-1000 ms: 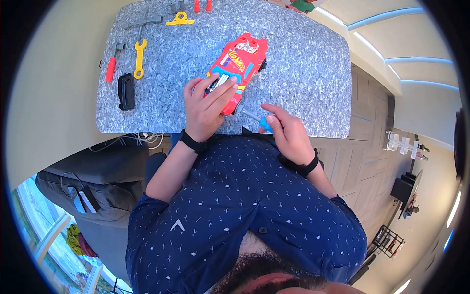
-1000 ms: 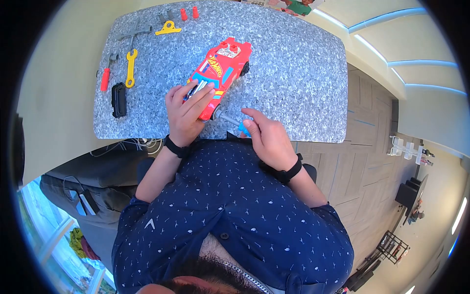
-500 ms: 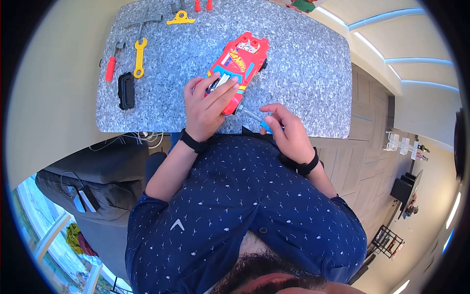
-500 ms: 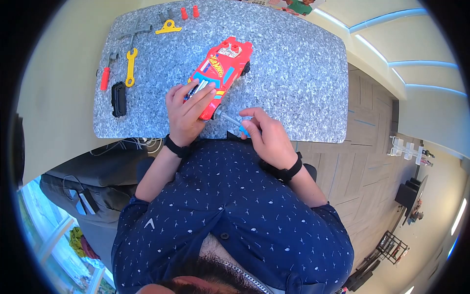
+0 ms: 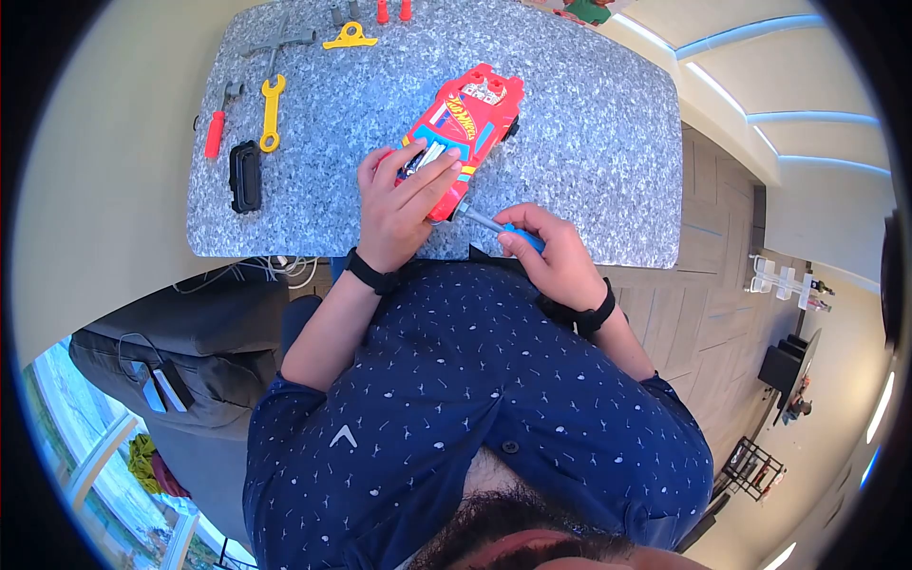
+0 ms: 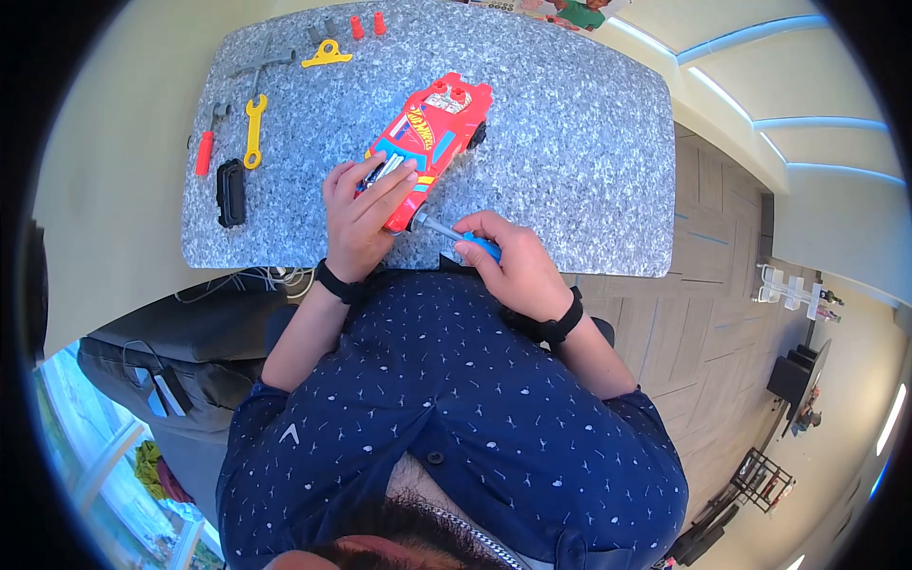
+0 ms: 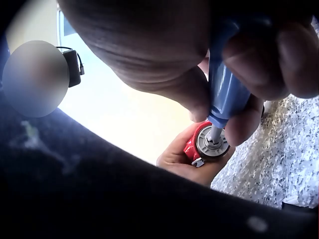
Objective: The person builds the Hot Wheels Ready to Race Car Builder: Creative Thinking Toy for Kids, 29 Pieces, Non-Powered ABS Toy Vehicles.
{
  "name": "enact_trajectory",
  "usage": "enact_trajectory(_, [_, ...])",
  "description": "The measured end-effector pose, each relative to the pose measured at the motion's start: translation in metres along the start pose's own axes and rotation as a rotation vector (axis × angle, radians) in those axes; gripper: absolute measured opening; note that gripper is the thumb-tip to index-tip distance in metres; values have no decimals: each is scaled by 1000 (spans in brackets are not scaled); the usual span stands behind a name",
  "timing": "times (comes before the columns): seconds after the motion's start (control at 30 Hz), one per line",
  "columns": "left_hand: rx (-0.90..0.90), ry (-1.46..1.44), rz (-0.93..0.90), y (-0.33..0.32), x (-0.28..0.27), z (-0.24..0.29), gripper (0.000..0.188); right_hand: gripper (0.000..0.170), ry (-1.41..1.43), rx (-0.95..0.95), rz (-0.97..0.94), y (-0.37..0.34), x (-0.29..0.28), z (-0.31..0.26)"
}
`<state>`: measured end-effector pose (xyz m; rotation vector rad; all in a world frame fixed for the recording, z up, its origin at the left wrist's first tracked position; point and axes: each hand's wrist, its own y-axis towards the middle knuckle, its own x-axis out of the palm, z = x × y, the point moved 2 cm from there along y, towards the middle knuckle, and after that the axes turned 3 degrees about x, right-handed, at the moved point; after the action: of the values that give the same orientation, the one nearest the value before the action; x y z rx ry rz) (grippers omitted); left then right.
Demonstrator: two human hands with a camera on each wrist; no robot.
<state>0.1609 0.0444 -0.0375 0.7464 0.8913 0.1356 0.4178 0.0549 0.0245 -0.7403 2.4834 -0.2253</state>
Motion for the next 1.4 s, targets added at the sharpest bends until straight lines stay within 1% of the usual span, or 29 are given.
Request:
enact_trajectory(0.1, [-22, -17, 12, -1, 1, -1, 54, 23, -140, -227, 56, 1, -3, -4])
enact_trajectory(0.2, [-52, -35, -7, -1, 2, -3, 53, 25, -283, -176, 51, 1, -20, 3])
enact_trajectory(0.3, [-49, -82, -45, 3, -1, -7, 48, 29, -226, -26, 259, 12, -41, 29])
enact_trajectory(0.4, [-2, -187, -75, 5, 3, -10, 44, 33, 121, 197, 409, 37, -59, 56])
enact_trajectory(0.5, [39, -279, -116, 5, 8, -13, 45, 40, 382, 161, 522, 60, -64, 69])
enact_trajectory(0.57, [34, -301, -149, 5, 8, -14, 48, 43, 467, 173, 432, 70, -72, 85])
enact_trajectory(0.6, [-34, -301, -109, 6, 7, -13, 52, 45, 510, 180, 386, 74, -74, 92])
enact_trajectory(0.63, [-100, -303, -69, 9, 6, -10, 57, 42, 488, 140, 374, 79, -74, 97])
enact_trajectory(0.67, [-166, -304, -29, 12, 7, -8, 61, 41, 490, 146, 369, 82, -72, 105])
enact_trajectory(0.77, [-624, -450, 135, 11, 5, -9, 70, 36, 530, 166, 360, 88, -67, 116])
enact_trajectory(0.87, [-861, -730, 122, -9, 23, -49, 60, 30, 613, 207, 360, 80, -60, 113])
enact_trajectory(0.97, [-895, -903, 178, 2, 19, -44, 55, 28, 674, 227, 362, 75, -59, 115])
enact_trajectory(1.07, [-843, -950, 202, 5, 32, -46, 56, 27, 753, 199, 412, 77, -63, 120])
enact_trajectory(1.17, [-743, -795, 25, 14, 42, -56, 59, 26, 799, 202, 498, 81, -76, 113])
enact_trajectory(1.27, [-774, -774, -202, 28, 45, -63, 59, 25, 795, 165, 521, 91, -90, 115])
enact_trajectory(1.3, [-782, -776, -191, 29, 47, -65, 58, 29, 773, 176, 518, 92, -92, 116])
enact_trajectory(1.4, [-811, -791, -149, 22, 56, -74, 58, 31, 690, 129, 533, 95, -91, 121])
